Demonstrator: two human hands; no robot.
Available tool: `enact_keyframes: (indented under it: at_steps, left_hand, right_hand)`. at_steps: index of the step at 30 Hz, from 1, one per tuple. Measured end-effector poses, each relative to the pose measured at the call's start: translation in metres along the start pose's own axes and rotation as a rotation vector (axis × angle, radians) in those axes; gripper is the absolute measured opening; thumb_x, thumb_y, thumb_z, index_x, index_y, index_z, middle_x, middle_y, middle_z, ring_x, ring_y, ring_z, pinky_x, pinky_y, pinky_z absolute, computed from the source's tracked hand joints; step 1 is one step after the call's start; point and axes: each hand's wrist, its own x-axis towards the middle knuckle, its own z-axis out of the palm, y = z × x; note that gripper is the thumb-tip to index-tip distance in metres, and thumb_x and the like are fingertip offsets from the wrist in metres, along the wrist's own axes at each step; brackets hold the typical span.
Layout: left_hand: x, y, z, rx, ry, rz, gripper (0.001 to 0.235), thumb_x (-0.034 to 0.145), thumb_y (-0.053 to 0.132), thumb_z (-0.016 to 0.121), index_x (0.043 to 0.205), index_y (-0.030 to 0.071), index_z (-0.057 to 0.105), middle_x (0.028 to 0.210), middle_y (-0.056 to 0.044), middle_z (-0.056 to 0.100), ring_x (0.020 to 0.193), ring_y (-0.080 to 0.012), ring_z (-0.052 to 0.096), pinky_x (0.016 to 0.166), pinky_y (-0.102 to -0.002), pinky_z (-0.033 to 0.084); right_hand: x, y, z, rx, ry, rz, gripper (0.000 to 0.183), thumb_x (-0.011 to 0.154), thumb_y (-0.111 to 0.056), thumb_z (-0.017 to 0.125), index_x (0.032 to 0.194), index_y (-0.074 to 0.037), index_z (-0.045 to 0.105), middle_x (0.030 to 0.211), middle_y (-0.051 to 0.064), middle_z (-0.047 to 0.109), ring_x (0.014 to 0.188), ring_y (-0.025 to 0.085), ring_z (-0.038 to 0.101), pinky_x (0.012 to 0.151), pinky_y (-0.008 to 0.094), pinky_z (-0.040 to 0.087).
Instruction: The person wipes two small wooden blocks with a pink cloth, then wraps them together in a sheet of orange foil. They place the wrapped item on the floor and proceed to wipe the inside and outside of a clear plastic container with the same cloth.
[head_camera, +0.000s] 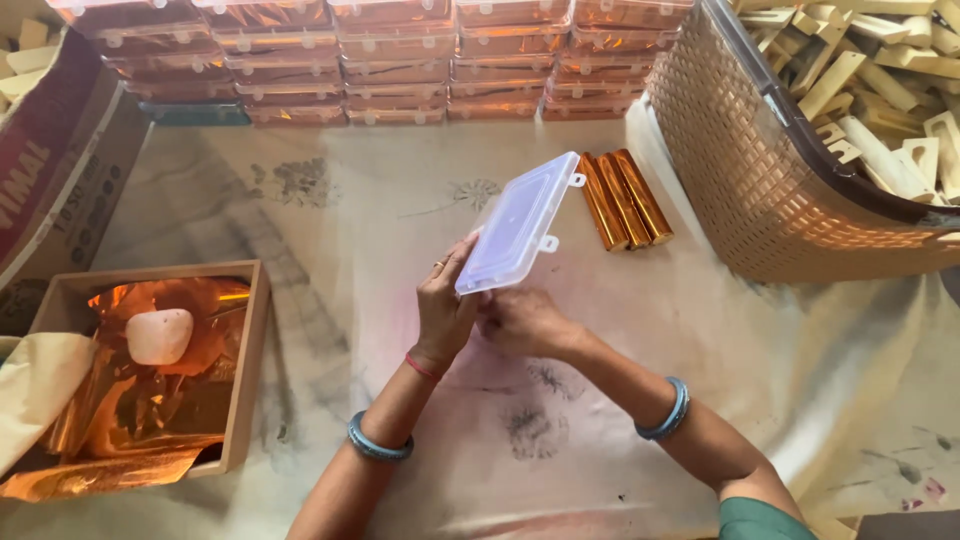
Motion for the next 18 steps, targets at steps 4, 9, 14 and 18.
enact_keyframes:
  at_steps: [4,9,14,18]
  left_hand:
    - [-0.009,-0.023,0.006,-0.009,0.029,0.004,0.048,0.092,0.008,0.061,0.139,-0.001,0.063,0.133,-0.025,0.067,0.121,-0.0333,0.069,0.100,-0.042,0.056]
    - [0.002,-0.051,-0.009,-0.385,0.146,-0.557,0.050,0.107,0.036,0.053,0.133,-0.006,0.061,0.117,-0.024,0.074,0.113,-0.0281,0.076,0.090,-0.042,0.063]
    - [0.007,-0.034,-0.012,-0.775,0.176,-0.523,0.059,0.106,0.039,0.048,0.150,0.000,0.046,0.131,-0.019,0.067,0.120,-0.0294,0.069,0.094,-0.042,0.063]
    - [0.002,-0.040,-0.015,-0.744,0.150,-0.585,0.056,0.107,0.037,0.046,0.148,0.000,0.049,0.131,-0.019,0.067,0.120,-0.0278,0.067,0.094,-0.043,0.061]
  right_hand:
    - [0.018,0.052,0.047,0.396,-0.165,-0.101,0.024,0.092,-0.015,0.064,0.110,-0.009,0.078,0.102,0.009,0.077,0.097,0.028,0.071,0.087,0.042,0.055]
    - [0.015,0.040,-0.001,0.843,0.340,-0.105,0.034,0.093,-0.013,0.062,0.125,-0.005,0.072,0.105,0.015,0.071,0.090,0.027,0.068,0.079,0.039,0.057]
    - [0.015,0.011,0.009,0.110,0.691,-0.063,0.045,0.093,-0.020,0.071,0.133,-0.002,0.066,0.110,0.024,0.060,0.081,0.032,0.066,0.067,0.040,0.058]
    - [0.019,0.024,0.051,0.021,0.568,-0.367,0.030,0.085,-0.015,0.074,0.114,-0.005,0.071,0.112,0.017,0.060,0.095,0.033,0.065,0.078,0.043,0.058]
